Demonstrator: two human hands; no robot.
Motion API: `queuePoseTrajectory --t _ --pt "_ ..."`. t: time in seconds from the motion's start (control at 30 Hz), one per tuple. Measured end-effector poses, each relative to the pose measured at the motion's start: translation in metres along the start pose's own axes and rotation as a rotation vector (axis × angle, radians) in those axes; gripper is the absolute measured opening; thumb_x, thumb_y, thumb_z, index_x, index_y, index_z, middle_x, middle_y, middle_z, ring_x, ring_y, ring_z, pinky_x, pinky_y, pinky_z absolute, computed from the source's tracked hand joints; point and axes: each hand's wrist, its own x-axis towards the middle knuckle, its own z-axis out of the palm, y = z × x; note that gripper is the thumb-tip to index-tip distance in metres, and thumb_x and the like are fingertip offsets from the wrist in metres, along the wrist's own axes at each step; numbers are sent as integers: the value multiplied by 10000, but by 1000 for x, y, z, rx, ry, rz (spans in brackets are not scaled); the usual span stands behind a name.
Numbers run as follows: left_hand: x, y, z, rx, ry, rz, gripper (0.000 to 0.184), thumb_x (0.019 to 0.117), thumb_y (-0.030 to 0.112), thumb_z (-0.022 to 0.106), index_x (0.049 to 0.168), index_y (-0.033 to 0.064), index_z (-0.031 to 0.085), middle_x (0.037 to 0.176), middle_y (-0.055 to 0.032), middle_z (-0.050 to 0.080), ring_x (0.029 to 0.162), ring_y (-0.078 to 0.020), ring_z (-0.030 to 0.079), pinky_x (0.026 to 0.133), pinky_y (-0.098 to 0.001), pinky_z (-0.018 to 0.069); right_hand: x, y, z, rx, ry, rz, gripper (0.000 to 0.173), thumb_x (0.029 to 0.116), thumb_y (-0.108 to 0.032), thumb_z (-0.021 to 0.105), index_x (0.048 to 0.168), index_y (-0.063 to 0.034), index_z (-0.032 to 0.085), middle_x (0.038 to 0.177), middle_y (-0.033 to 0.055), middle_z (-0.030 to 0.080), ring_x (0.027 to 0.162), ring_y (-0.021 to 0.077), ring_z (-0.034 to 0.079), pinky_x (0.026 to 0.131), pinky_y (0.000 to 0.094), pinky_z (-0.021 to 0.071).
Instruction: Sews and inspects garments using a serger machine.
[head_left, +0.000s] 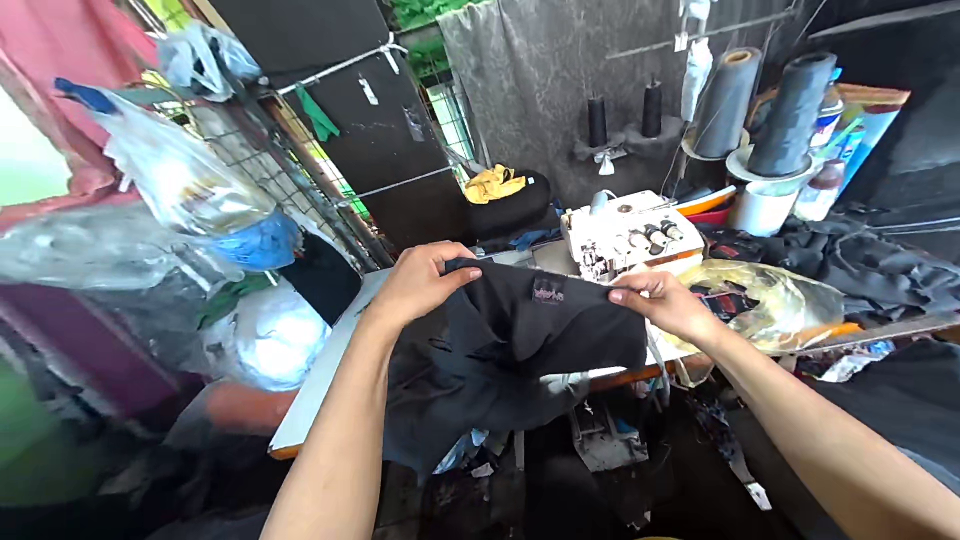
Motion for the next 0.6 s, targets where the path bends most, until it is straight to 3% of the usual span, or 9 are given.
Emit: queuePoseTrajectory --t 0.03,0.1,0.2,0.3,0.37,0.5,0.6 --pt "0 -1 3 -115 10 7 86 896 94 745 979 72 752 1001 -25 710 794 -99 627 708 -338 529 -8 0 1 18 -13 -37 236 1000 -208 619 1010 -26 769 981 25 740 923 -8 649 882 234 536" --pt "3 -3 15 -385 2 59 99 891 74 684 969 71 745 1072 0 711 983 -68 655 857 -286 554 -33 10 9 88 125 -147 230 995 -231 626 983 -61 780 961 -21 743 949 -10 646 900 226 529" --pt "26 9 61 -585 -50 39 114 955 132 627 987 93 729 991 39 708 917 -40 656 844 -279 567 -77 28 45 314 481 -92 174 1010 -244 627 1011 -196 794 1011 -120 743 990 -16 652 925 225 542" --pt "68 6 139 -232 -176 -119 158 1010 99 608 1042 -15 713 1012 -132 710 970 -212 677 920 -432 543 -115 42 93 536 660 377 187 967 -77 605 855 -97 753 816 -78 720 770 -4 654 746 228 565" --pt "85 -7 189 -37 -272 -238 238 1006 163 611 1062 -45 712 1078 -222 682 1077 -338 653 995 -518 499 -131 49 109 634 626 603 191 986 -88 577 921 -33 748 862 -11 731 804 49 672 777 281 581" --pt "97 -4 225 130 -286 -390 332 1033 268 551 1118 -14 704 1167 -229 668 1156 -378 634 1003 -565 485 -131 50 114 760 591 711 207 1004 -90 562 956 -28 754 874 12 745 797 77 696 754 288 599" --pt "108 -5 233 176 -269 -446 316 1016 281 600 1112 1 708 1154 -217 672 1151 -382 632 986 -581 484 -115 53 109 855 607 768 218 1020 -84 553 927 -22 740 850 32 731 785 97 689 750 294 594"
